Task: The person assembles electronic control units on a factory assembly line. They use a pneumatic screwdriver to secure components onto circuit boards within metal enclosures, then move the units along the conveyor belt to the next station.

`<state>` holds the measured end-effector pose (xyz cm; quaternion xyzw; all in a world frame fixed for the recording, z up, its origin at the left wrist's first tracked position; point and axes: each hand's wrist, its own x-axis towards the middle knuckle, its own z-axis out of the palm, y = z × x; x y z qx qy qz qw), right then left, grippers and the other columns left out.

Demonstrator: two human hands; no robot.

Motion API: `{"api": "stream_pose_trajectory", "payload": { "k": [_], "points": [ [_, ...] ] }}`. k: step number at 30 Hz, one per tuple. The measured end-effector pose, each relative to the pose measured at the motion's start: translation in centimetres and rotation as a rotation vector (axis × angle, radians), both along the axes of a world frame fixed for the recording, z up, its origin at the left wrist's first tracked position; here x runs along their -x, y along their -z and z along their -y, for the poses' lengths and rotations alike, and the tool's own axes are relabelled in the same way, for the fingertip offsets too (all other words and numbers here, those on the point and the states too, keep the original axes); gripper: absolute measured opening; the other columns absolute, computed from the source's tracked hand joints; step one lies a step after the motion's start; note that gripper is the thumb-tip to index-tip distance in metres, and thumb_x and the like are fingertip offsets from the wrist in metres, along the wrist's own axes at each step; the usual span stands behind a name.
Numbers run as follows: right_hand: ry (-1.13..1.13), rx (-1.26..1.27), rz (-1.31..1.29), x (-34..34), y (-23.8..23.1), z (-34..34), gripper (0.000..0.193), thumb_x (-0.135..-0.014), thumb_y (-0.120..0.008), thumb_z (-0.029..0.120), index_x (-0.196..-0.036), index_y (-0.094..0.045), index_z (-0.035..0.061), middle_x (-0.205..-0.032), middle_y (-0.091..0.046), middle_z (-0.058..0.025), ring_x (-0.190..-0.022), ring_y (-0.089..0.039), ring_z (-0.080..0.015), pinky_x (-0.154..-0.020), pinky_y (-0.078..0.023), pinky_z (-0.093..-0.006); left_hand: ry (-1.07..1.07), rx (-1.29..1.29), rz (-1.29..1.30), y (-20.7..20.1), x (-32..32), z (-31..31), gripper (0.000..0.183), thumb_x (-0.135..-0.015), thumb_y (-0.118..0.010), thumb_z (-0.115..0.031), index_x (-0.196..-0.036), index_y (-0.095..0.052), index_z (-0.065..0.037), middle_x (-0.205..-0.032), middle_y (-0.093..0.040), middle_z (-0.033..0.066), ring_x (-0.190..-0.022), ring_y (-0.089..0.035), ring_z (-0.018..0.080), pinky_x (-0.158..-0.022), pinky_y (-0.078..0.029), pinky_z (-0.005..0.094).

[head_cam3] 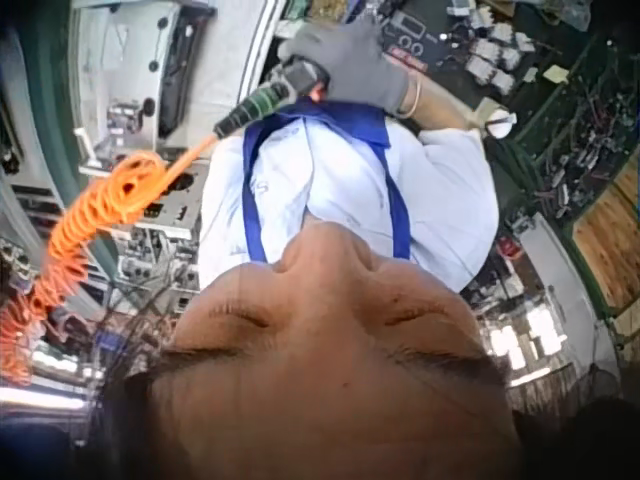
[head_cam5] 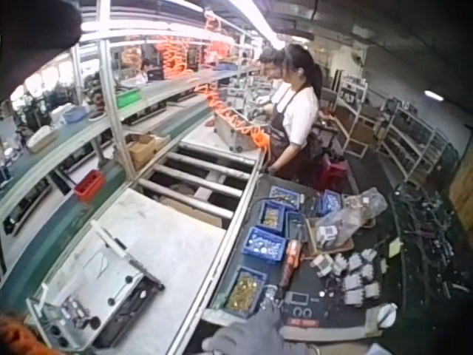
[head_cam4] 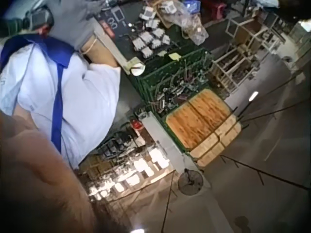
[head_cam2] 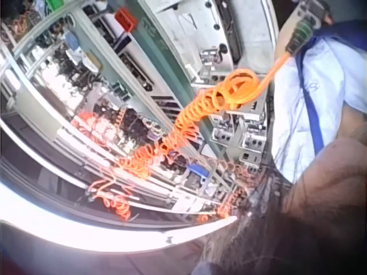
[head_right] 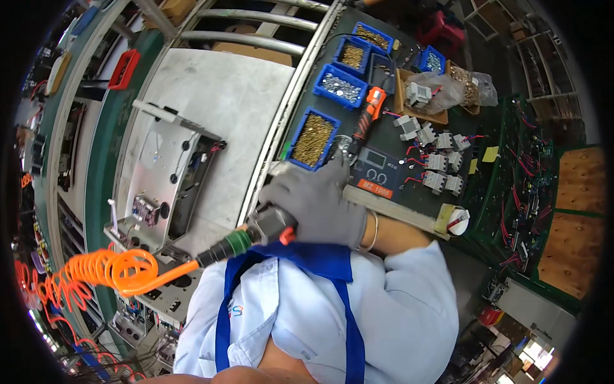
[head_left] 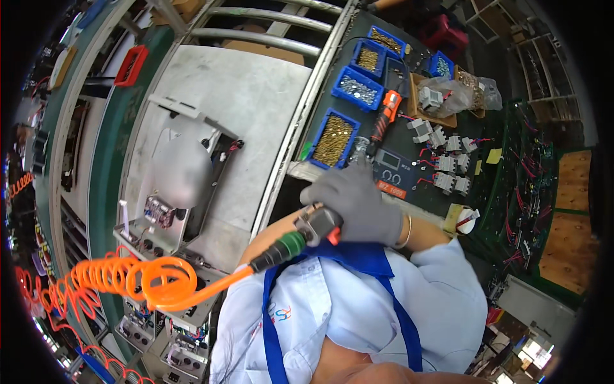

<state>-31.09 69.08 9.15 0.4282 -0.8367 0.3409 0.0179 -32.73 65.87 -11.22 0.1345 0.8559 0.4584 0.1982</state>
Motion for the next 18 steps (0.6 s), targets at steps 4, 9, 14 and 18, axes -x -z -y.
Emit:
{"api": "stream_pose_trajectory", "payload": {
  "k": [4,9,14,18],
  "points": [
    [0.059,-0.022,0.188,-1.6,1.8,-4.8,0.028,-0.072,-0.068,0.024,-0.096,-0.060,0.0120,-0.087,-0.061,-0.0058,-0.084,-0.062,-0.0245,-0.066,-0.051,-0.0361,-0.009,0.410,-0.033,6.1,3.8,-5.5,0.048,-0.086,-0.058,-0.016,-0.130,-0.050,0.003,-0.134,-0.048,0.0250,-0.104,-0.063,0.0375,-0.076,-0.054,0.0425],
    [0.125,0.011,0.177,-1.2,3.1,-8.8,0.027,-0.073,-0.066,0.023,-0.097,-0.060,0.0115,-0.086,-0.060,-0.0055,-0.082,-0.061,-0.0243,-0.066,-0.051,-0.0360,0.632,0.994,-0.610,9.6,5.6,-6.2,0.035,-0.088,-0.055,-0.012,-0.118,-0.056,0.005,-0.130,-0.051,0.0258,-0.095,-0.067,0.0371,-0.061,-0.059,0.0449],
    [0.149,0.062,0.132,0.0,3.7,-10.4,0.027,-0.073,-0.066,0.023,-0.097,-0.060,0.0111,-0.085,-0.059,-0.0053,-0.081,-0.061,-0.0237,-0.065,-0.051,-0.0355,0.661,0.930,-0.075,9.8,7.1,-6.3,0.030,-0.086,-0.060,-0.015,-0.114,-0.062,-0.005,-0.127,-0.058,0.0167,-0.097,-0.068,0.0311,-0.063,-0.059,0.0423],
    [0.117,0.094,0.132,0.8,3.9,-11.1,0.028,-0.072,-0.067,0.022,-0.096,-0.061,0.0108,-0.085,-0.060,-0.0060,-0.080,-0.062,-0.0243,-0.066,-0.051,-0.0354,0.721,0.967,0.160,4.0,8.4,-7.2,0.030,-0.089,-0.059,-0.017,-0.119,-0.064,-0.017,-0.126,-0.061,0.0119,-0.098,-0.069,0.0261,-0.073,-0.058,0.0414]
  ]
}}
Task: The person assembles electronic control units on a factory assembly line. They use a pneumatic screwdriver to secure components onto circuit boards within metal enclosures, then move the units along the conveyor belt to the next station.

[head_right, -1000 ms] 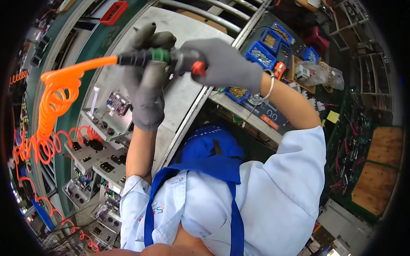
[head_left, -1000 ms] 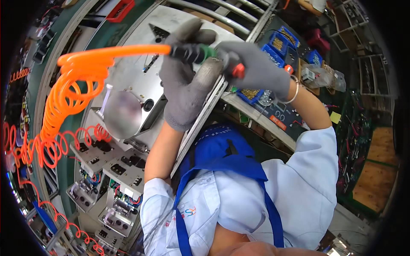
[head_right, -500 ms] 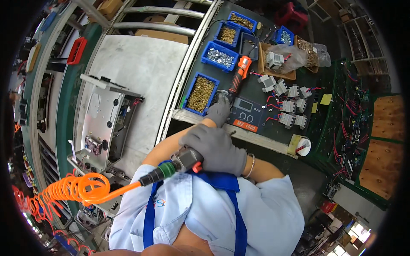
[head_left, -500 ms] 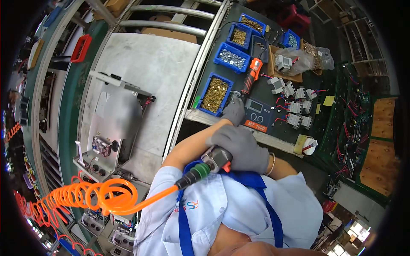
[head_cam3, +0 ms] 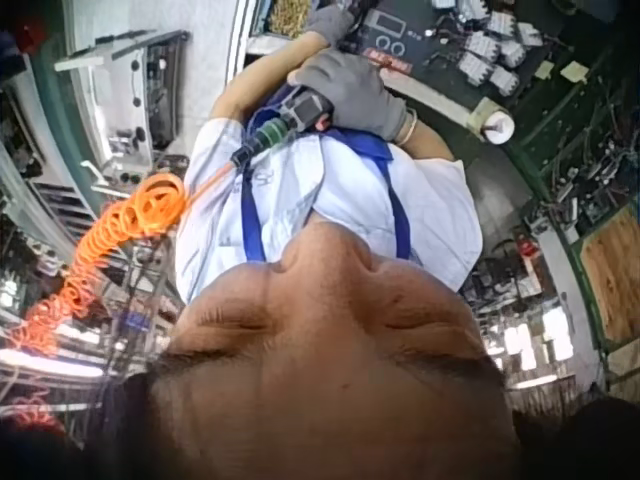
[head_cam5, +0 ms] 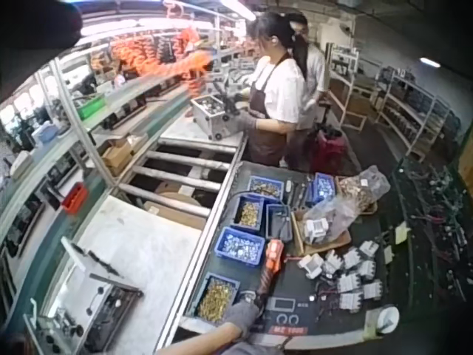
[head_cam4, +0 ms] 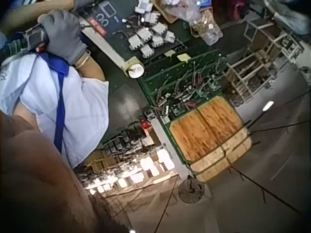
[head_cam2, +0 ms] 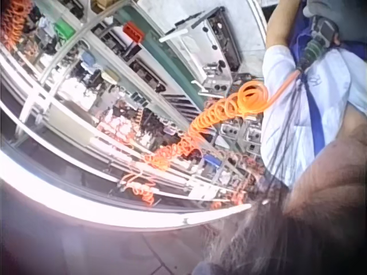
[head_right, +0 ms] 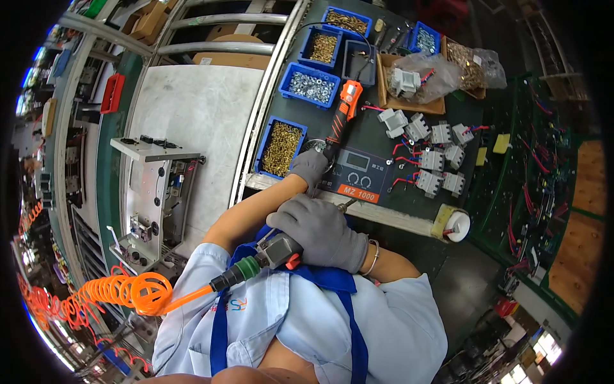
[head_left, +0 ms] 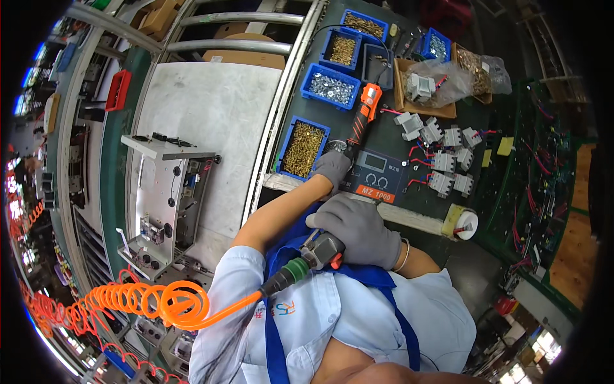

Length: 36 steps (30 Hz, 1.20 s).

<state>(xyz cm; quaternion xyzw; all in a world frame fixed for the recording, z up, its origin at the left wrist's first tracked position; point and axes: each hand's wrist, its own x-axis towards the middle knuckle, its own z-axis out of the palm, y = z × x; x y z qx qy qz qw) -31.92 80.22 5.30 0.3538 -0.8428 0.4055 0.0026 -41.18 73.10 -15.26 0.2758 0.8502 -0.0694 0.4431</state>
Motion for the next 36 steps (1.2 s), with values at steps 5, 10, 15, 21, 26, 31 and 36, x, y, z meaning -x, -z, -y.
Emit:
{"api": "stream_pose_trajectory", "payload": {
  "k": [5,10,15,21,26,31,36],
  "points": [
    [-0.100,0.020,-0.022,1.5,-0.4,0.5,0.032,-0.071,-0.069,0.025,-0.098,-0.060,0.0100,-0.086,-0.060,-0.0061,-0.079,-0.062,-0.0247,-0.065,-0.050,-0.0354,-0.398,-0.248,-0.118,-1.4,0.2,0.2,0.022,-0.085,-0.061,-0.015,-0.104,-0.070,-0.008,-0.108,-0.067,0.0175,-0.097,-0.069,0.0300,-0.077,-0.056,0.0429],
    [-0.192,0.088,0.047,4.0,-1.8,1.9,0.037,-0.065,-0.076,0.019,-0.098,-0.061,0.0094,-0.087,-0.061,-0.0087,-0.080,-0.063,-0.0277,-0.068,-0.051,-0.0362,-0.846,-0.737,0.014,-2.9,0.5,3.6,0.025,-0.079,-0.065,-0.007,-0.103,-0.069,-0.003,-0.091,-0.071,0.0128,-0.085,-0.068,0.0252,-0.076,-0.053,0.0358],
    [-0.251,0.114,-0.001,6.7,-3.3,4.9,0.037,-0.064,-0.075,0.012,-0.098,-0.061,0.0085,-0.088,-0.062,-0.0097,-0.083,-0.064,-0.0294,-0.073,-0.051,-0.0390,-1.365,-1.324,0.731,-0.6,-0.5,6.2,0.019,-0.079,-0.064,0.000,-0.098,-0.067,-0.001,-0.079,-0.068,0.0082,-0.074,-0.065,0.0201,-0.070,-0.052,0.0327],
    [-0.386,0.128,0.205,5.5,-4.3,9.6,0.035,-0.066,-0.074,0.011,-0.098,-0.061,0.0081,-0.087,-0.063,-0.0084,-0.083,-0.064,-0.0283,-0.073,-0.050,-0.0357,-1.464,-1.469,0.992,-1.5,-1.5,8.2,0.019,-0.084,-0.059,-0.005,-0.102,-0.064,0.000,-0.083,-0.067,0.0096,-0.073,-0.064,0.0184,-0.066,-0.051,0.0297],
    [-0.448,0.164,0.356,5.4,-4.7,12.3,0.035,-0.071,-0.075,0.014,-0.102,-0.061,0.0063,-0.090,-0.065,-0.0092,-0.083,-0.065,-0.0271,-0.073,-0.050,-0.0345,-1.527,-1.582,0.944,-4.5,-3.0,12.4,0.021,-0.088,-0.056,-0.009,-0.105,-0.061,0.000,-0.087,-0.067,0.0108,-0.072,-0.064,0.0170,-0.063,-0.051,0.0273],
    [-0.575,0.194,0.625,7.2,-4.5,15.9,0.041,-0.069,-0.072,0.007,-0.107,-0.059,0.0038,-0.091,-0.065,-0.0085,-0.085,-0.065,-0.0200,-0.075,-0.051,-0.0318,-1.627,-1.644,0.730,-8.1,-4.8,18.7,0.023,-0.091,-0.052,-0.013,-0.108,-0.058,0.001,-0.091,-0.067,0.0120,-0.072,-0.064,0.0157,-0.060,-0.050,0.0248],
    [-0.676,0.329,1.114,9.6,-5.3,20.9,0.035,-0.072,-0.066,0.004,-0.107,-0.060,-0.0010,-0.087,-0.060,-0.0024,-0.083,-0.058,-0.0110,-0.076,-0.049,-0.0280,-1.782,-1.646,0.404,-11.6,-8.7,25.7,0.026,-0.095,-0.048,-0.017,-0.112,-0.055,0.002,-0.095,-0.066,0.0131,-0.071,-0.064,0.0143,-0.057,-0.049,0.0223]
  ]
}}
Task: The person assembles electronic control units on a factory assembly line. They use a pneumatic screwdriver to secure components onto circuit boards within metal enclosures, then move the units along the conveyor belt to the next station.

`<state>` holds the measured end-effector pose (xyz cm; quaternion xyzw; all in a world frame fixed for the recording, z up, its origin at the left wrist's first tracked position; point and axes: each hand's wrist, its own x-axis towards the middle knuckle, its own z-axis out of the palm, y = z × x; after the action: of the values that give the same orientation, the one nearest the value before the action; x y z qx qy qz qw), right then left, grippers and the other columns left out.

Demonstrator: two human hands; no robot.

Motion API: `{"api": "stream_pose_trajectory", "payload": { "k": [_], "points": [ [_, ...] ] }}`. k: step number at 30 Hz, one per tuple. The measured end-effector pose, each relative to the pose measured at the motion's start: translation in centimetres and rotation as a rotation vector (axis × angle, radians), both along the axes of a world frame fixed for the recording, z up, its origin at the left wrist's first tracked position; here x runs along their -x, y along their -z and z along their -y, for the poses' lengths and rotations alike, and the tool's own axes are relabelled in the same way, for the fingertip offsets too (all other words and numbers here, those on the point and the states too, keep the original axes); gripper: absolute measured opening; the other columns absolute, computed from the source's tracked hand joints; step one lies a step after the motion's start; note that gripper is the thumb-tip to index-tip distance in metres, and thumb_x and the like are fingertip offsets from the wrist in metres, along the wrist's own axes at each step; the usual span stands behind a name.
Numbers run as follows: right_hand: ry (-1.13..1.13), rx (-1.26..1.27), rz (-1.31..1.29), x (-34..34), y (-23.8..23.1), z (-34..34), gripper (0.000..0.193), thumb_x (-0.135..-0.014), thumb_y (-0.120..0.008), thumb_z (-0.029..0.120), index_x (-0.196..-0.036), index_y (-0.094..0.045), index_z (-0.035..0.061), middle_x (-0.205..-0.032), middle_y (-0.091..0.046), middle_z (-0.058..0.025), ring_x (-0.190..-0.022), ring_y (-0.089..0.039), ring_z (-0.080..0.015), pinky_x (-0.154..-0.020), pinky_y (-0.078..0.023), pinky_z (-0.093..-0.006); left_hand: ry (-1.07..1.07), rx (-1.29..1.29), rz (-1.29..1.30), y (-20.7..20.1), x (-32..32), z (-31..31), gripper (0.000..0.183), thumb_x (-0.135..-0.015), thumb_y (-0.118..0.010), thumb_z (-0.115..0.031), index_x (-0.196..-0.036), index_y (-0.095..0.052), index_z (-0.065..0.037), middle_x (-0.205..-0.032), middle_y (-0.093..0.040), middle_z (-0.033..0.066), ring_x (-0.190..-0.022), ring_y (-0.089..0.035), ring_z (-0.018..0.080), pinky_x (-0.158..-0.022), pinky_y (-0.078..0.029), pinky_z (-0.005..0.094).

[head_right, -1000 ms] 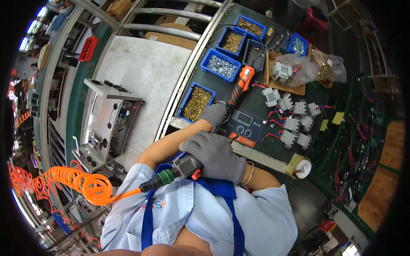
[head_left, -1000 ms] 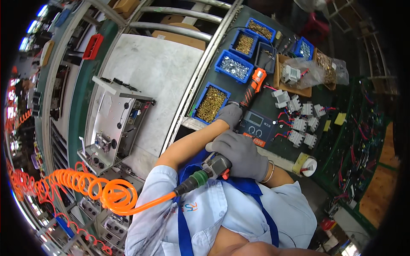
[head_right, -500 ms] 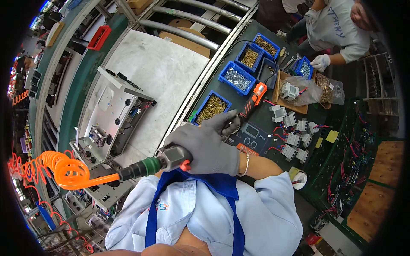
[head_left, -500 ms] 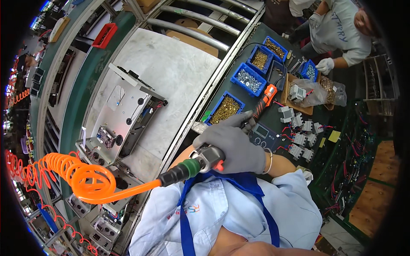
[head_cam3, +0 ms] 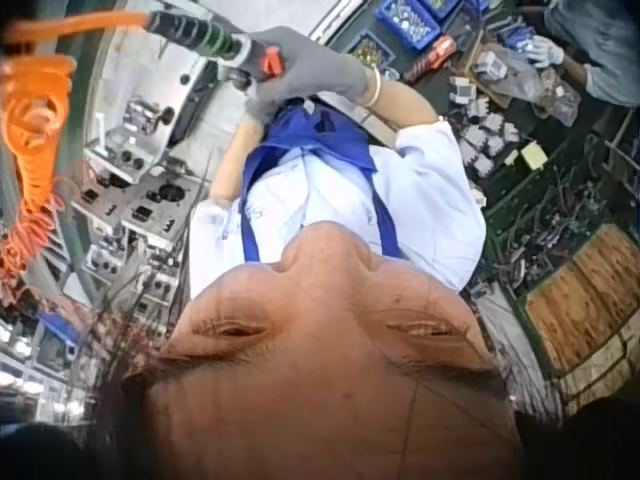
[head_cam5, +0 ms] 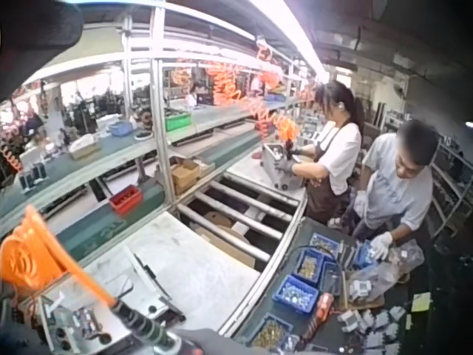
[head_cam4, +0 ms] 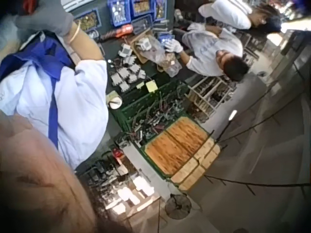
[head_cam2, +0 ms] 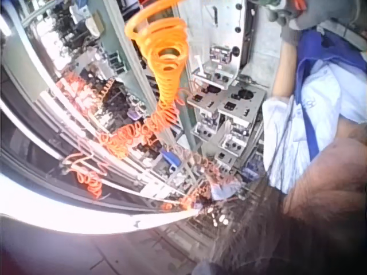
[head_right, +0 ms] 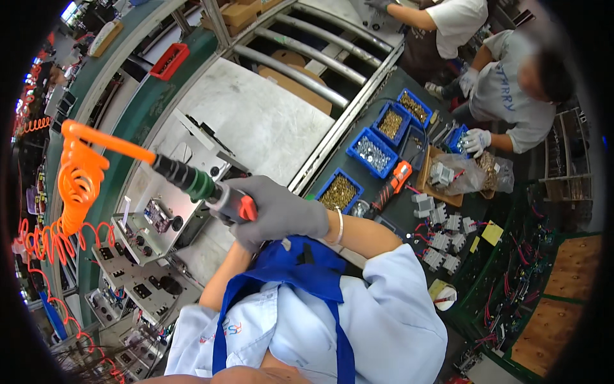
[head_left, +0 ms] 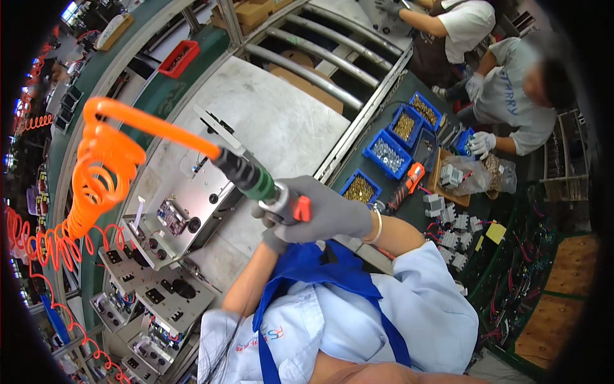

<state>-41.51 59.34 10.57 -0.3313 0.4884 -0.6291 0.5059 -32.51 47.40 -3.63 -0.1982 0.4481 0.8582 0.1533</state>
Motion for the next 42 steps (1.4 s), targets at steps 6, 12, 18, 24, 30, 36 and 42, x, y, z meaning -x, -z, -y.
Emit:
{"api": "stream_pose_trajectory", "payload": {
  "k": [6,12,18,24,30,36,42],
  "points": [
    [-0.052,0.117,-0.122,1.9,-0.3,8.6,0.031,-0.073,-0.065,0.005,-0.102,-0.061,-0.0021,-0.090,-0.065,-0.0078,-0.085,-0.063,-0.0145,-0.078,-0.052,-0.0293,-0.290,0.143,0.049,-0.9,-6.1,6.2,0.030,-0.100,-0.044,-0.022,-0.116,-0.052,0.003,-0.100,-0.066,0.0146,-0.070,-0.063,0.0126,-0.053,-0.049,0.0194],
    [-0.206,0.193,-0.169,2.1,-0.5,15.5,0.030,-0.073,-0.067,0.005,-0.101,-0.061,-0.0030,-0.092,-0.065,-0.0088,-0.085,-0.065,-0.0139,-0.077,-0.053,-0.0279,-0.610,0.002,-0.055,0.8,-10.6,8.8,0.039,-0.097,-0.055,-0.025,-0.121,-0.052,0.006,-0.096,-0.064,0.0111,-0.072,-0.063,0.0127,-0.056,-0.048,0.0186],
    [-0.077,0.244,0.013,0.8,0.1,17.7,0.043,-0.076,-0.067,0.010,-0.116,-0.060,-0.0004,-0.101,-0.066,-0.0083,-0.077,-0.061,-0.0088,-0.068,-0.050,-0.0231,-0.791,0.002,0.054,-1.4,-11.4,9.3,0.045,-0.095,-0.057,-0.019,-0.131,-0.047,0.006,-0.106,-0.060,0.0096,-0.090,-0.061,0.0126,-0.068,-0.048,0.0178],
    [0.179,0.307,-0.062,-0.1,0.6,17.6,0.044,-0.073,-0.061,0.010,-0.116,-0.055,0.0015,-0.099,-0.062,-0.0170,-0.079,-0.061,-0.0192,-0.073,-0.053,-0.0306,-0.857,-0.146,0.047,-0.6,-10.2,9.9,0.042,-0.097,-0.057,-0.026,-0.121,-0.053,0.007,-0.097,-0.062,0.0083,-0.078,-0.059,0.0088,-0.062,-0.049,0.0157],
    [0.205,0.420,0.000,-0.7,2.5,18.0,0.040,-0.073,-0.060,0.010,-0.112,-0.056,0.0027,-0.095,-0.057,-0.0119,-0.083,-0.056,-0.0203,-0.070,-0.050,-0.0306,-0.835,-0.333,-0.159,1.6,-9.7,10.8,0.037,-0.095,-0.059,-0.029,-0.111,-0.056,0.004,-0.089,-0.058,0.0052,-0.075,-0.056,0.0070,-0.058,-0.050,0.0146],
    [0.249,0.417,0.013,-1.2,3.5,17.9,0.041,-0.074,-0.058,0.011,-0.114,-0.055,0.0033,-0.095,-0.056,-0.0110,-0.081,-0.053,-0.0196,-0.070,-0.049,-0.0314,-0.776,-0.354,-0.137,2.4,-9.0,10.8,0.042,-0.099,-0.051,-0.031,-0.117,-0.054,0.007,-0.091,-0.059,0.0040,-0.071,-0.053,0.0040,-0.056,-0.046,0.0138],
    [0.291,0.510,0.078,-0.1,4.7,18.2,0.039,-0.080,-0.054,0.002,-0.119,-0.051,0.0054,-0.101,-0.060,-0.0145,-0.084,-0.059,-0.0183,-0.078,-0.052,-0.0321,-0.852,-0.163,-0.167,1.2,-7.8,11.4,0.039,-0.094,-0.061,-0.029,-0.117,-0.059,0.003,-0.087,-0.065,0.0072,-0.066,-0.059,0.0084,-0.053,-0.047,0.0193]
  ]
}}
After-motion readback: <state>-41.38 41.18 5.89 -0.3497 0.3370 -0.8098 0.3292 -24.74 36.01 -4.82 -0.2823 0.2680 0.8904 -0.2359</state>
